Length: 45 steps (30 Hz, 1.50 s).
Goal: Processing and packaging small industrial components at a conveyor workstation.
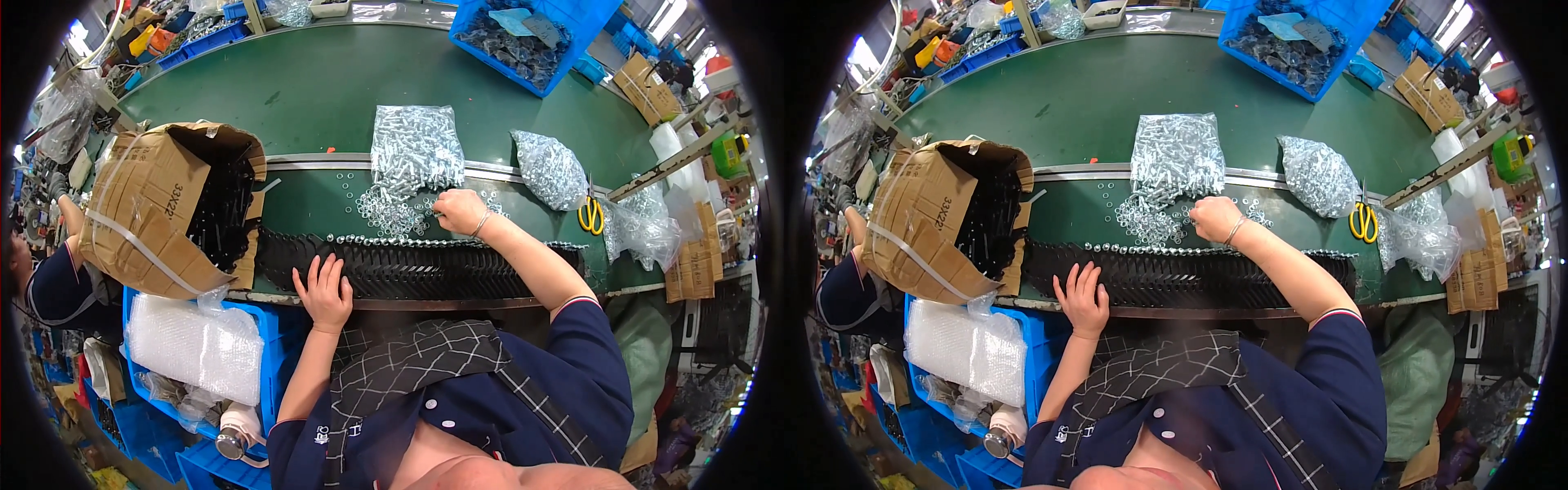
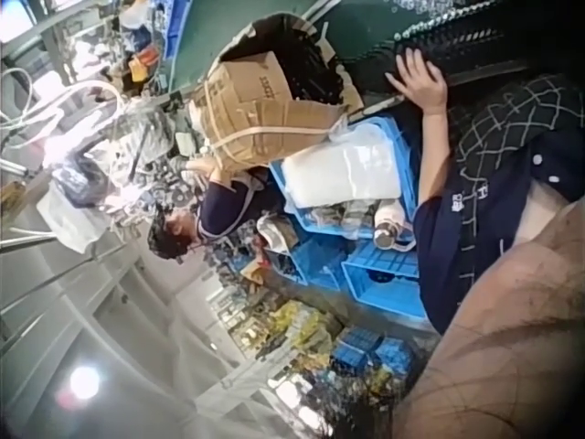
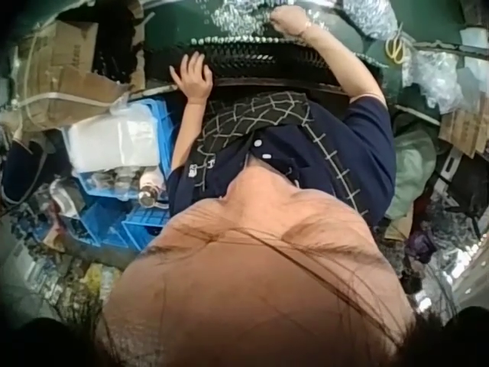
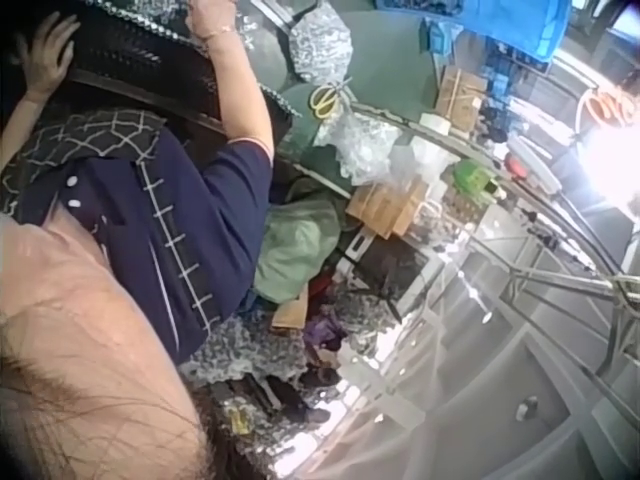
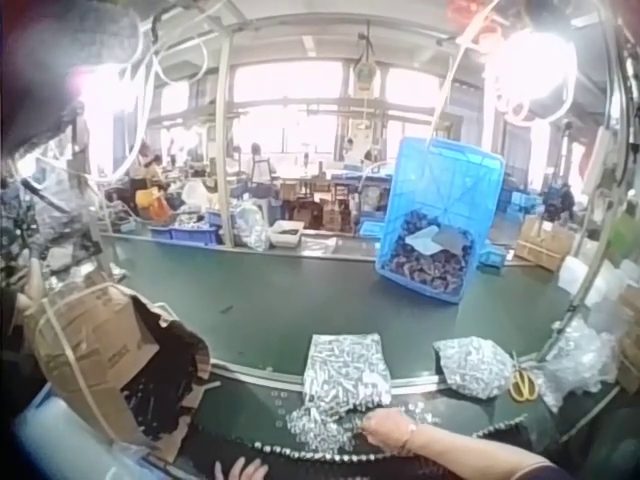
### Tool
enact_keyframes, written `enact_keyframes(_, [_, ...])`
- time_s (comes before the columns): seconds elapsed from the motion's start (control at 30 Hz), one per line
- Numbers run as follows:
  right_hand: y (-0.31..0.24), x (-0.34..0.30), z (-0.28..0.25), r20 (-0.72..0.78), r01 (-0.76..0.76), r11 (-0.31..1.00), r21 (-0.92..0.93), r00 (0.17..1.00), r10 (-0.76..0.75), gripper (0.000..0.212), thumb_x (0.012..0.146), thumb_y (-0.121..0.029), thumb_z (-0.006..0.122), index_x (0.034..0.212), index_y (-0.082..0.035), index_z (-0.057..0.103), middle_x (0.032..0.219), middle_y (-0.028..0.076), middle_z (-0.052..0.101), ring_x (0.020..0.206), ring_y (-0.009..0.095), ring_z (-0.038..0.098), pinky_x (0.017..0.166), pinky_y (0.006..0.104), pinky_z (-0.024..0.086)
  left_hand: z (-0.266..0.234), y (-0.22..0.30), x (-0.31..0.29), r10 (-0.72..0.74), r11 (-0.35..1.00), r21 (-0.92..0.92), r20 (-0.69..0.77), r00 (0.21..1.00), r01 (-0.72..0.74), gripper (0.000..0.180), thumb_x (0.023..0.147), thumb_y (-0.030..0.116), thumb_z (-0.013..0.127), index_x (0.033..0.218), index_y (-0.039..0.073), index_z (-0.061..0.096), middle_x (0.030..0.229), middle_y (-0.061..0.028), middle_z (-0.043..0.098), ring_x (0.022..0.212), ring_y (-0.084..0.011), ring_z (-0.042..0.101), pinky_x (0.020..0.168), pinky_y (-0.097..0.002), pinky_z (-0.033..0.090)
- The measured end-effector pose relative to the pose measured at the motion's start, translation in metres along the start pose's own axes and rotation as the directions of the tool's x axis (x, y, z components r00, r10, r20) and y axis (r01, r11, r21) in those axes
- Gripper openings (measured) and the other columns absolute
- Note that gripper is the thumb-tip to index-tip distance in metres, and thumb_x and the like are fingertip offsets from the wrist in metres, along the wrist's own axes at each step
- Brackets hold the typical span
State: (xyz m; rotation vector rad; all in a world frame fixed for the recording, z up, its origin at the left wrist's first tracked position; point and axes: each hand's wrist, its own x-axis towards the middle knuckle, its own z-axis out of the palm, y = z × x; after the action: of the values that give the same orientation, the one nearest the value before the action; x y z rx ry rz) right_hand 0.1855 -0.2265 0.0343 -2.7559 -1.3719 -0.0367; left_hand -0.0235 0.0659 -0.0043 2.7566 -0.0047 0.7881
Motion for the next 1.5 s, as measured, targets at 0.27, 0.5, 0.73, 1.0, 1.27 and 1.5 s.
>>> enact_keyframes(0.27, [-0.029,0.030,-0.032,-0.157,0.009,0.886,0.464,0.985,0.072,0.009,0.074,-0.015,0.065,0.082,-0.012,0.070,0.081,0.006,0.064,0.079,0.029,0.065,0.070,0.0402,0.054,-0.005,-0.002,-0.002,-0.026,1.000,-0.002,-0.008,1.000,0.026,0.032,0.083,0.018,0.058,0.113,0.010,0.066,0.125,-0.0032,0.063,0.128,-0.0256,0.048,0.114,-0.0563,0.018])
enact_keyframes(0.5, [-0.151,0.127,-0.013,-0.343,0.240,0.923,0.301,0.930,-0.130,0.007,0.075,-0.015,0.066,0.081,-0.011,0.068,0.079,0.006,0.060,0.080,0.028,0.062,0.069,0.0390,0.054,-0.002,-0.001,-0.004,-0.032,0.999,-0.006,-0.010,0.999,0.032,0.033,0.082,0.020,0.061,0.113,0.011,0.065,0.124,-0.0038,0.062,0.125,-0.0256,0.050,0.112,-0.0597,0.021])
enact_keyframes(0.73, [-0.180,0.160,0.021,-0.271,0.295,0.937,0.184,0.932,-0.240,0.006,0.076,-0.014,0.062,0.074,-0.009,0.066,0.081,0.006,0.061,0.084,0.026,0.062,0.070,0.0379,0.055,0.002,-0.004,-0.006,-0.027,0.998,-0.059,-0.031,0.999,0.025,0.034,0.082,0.020,0.062,0.114,0.010,0.064,0.124,-0.0050,0.062,0.125,-0.0259,0.051,0.110,-0.0615,0.022])
enact_keyframes(1.0, [-0.182,0.162,0.010,-0.170,0.418,0.908,0.016,0.896,-0.409,0.008,0.077,-0.016,0.063,0.075,-0.008,0.065,0.083,0.007,0.063,0.088,0.024,0.064,0.070,0.0351,0.055,0.003,-0.008,-0.011,-0.051,0.998,-0.036,-0.038,0.998,0.049,0.037,0.080,0.020,0.063,0.115,0.011,0.063,0.128,-0.0031,0.061,0.124,-0.0262,0.051,0.111,-0.0608,0.021])
enact_keyframes(1.27, [-0.192,0.156,0.011,-0.184,0.294,0.955,-0.035,0.938,-0.295,0.017,0.083,-0.023,0.066,0.080,-0.007,0.062,0.082,0.009,0.063,0.088,0.026,0.062,0.075,0.0378,0.049,-0.001,-0.003,-0.009,-0.052,0.998,-0.020,-0.026,0.998,0.052,0.038,0.082,0.024,0.062,0.117,0.011,0.063,0.126,-0.0032,0.061,0.126,-0.0241,0.050,0.112,-0.0592,0.021])
enact_keyframes(1.5, [-0.193,0.157,0.022,-0.133,0.213,0.974,-0.079,0.966,-0.222,0.017,0.087,-0.025,0.057,0.087,-0.008,0.059,0.084,0.009,0.064,0.087,0.026,0.062,0.082,0.0388,0.042,-0.005,0.000,-0.008,-0.050,0.998,-0.036,-0.007,0.999,0.050,0.040,0.082,0.025,0.063,0.121,0.013,0.063,0.125,-0.0025,0.061,0.125,-0.0243,0.051,0.112,-0.0586,0.021])
